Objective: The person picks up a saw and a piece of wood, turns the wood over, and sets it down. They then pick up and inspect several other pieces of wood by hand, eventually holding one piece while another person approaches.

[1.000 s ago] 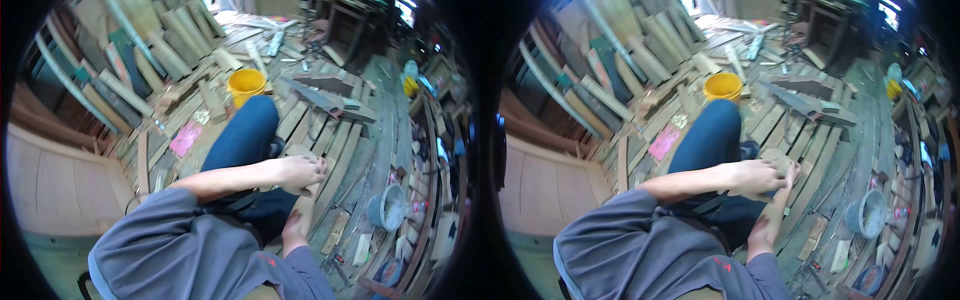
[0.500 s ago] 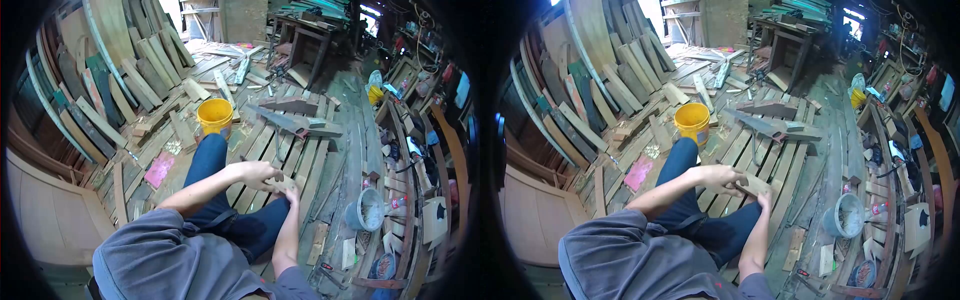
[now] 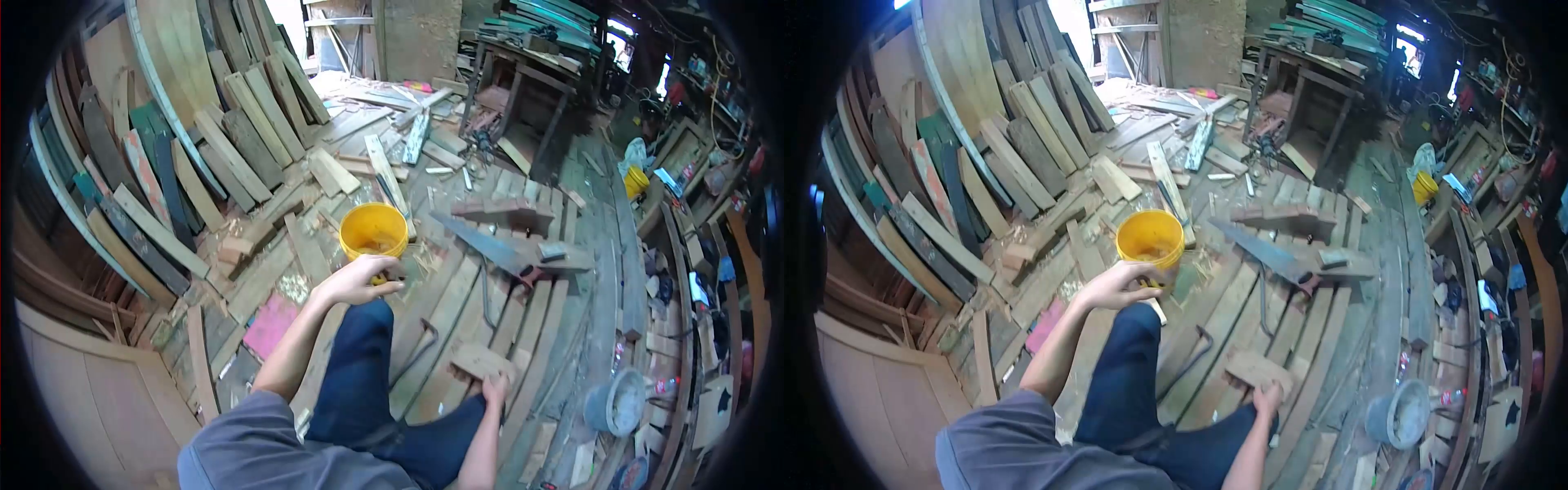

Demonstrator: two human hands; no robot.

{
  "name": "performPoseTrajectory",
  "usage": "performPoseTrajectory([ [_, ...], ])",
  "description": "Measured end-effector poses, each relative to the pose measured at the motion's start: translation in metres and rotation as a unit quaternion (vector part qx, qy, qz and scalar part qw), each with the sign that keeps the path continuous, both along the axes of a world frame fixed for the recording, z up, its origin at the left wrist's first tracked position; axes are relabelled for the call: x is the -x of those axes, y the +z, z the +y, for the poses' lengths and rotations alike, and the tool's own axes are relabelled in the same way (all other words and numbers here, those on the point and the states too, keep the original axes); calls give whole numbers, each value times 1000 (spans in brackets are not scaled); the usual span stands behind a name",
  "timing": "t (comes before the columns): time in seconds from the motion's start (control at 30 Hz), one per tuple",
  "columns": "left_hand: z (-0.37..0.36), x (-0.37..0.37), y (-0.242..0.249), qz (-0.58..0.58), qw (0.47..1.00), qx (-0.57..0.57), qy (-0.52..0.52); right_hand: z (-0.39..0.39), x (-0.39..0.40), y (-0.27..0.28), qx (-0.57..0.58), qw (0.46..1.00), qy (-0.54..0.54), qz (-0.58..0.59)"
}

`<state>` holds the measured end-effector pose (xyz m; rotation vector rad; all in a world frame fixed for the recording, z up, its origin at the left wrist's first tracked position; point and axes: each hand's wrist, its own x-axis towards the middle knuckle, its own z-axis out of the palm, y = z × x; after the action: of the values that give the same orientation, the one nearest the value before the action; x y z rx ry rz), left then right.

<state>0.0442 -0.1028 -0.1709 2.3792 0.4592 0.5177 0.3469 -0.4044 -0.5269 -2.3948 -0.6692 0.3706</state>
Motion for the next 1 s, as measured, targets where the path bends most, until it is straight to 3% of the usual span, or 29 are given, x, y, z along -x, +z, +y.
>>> performPoseTrajectory([
  [0.03, 25, 17, 14, 10, 998, 45, 42, 11, 9, 21, 19, 999, -6, 29],
  [0.2, 153, 119, -20, 96, 949, 156, 258, 70, 48, 50, 124, 991, -19, 43],
  [0.23, 167, 146, -44, 144, 935, 158, 283, 86, 59, 82, 158, 982, -28, 99],
  [0.27, 177, 177, -78, 190, 917, 161, 310, 92, 62, 79, 179, 980, -5, 82],
  [0.33, 184, 249, -167, 323, 908, 65, 260, 106, 70, 90, 149, 980, -28, 130],
  [0.4, 152, 278, -122, 365, 807, 337, 320, 135, 86, 158, 193, 969, -33, 148],
  [0.43, 124, 287, -100, 368, 729, 473, 332, 128, 76, 130, 106, 980, -44, 161],
  [0.5, 82, 336, -120, 357, 663, 564, 339, 164, 93, 220, 43, 975, -17, 217],
  [0.53, 58, 370, -161, 358, 666, 583, 297, 179, 84, 235, 106, 971, 3, 216],
  [0.57, 40, 370, -96, 293, 588, 651, 379, 191, 74, 234, 167, 962, 21, 213],
  [0.6, 17, 390, -88, 285, 619, 637, 360, 206, 71, 272, 161, 940, 36, 300],
  [0.63, 9, 395, -46, 318, 589, 615, 416, 232, 86, 312, 154, 907, 43, 388],
  [0.67, 2, 386, 34, 251, 588, 595, 488, 248, 93, 333, 155, 902, 57, 400],
  [0.73, -16, 408, 32, 189, 539, 628, 529, 275, 103, 376, 147, 885, 80, 435],
  [0.83, -15, 411, 91, 102, 510, 633, 573, 312, 82, 377, 214, 845, 171, 459],
  [0.93, -12, 426, 44, 5, 459, 655, 600, 348, 96, 417, 197, 862, 169, 435],
  [1.0, -6, 421, 42, -17, 453, 664, 595, 362, 97, 423, 190, 859, 176, 441],
])
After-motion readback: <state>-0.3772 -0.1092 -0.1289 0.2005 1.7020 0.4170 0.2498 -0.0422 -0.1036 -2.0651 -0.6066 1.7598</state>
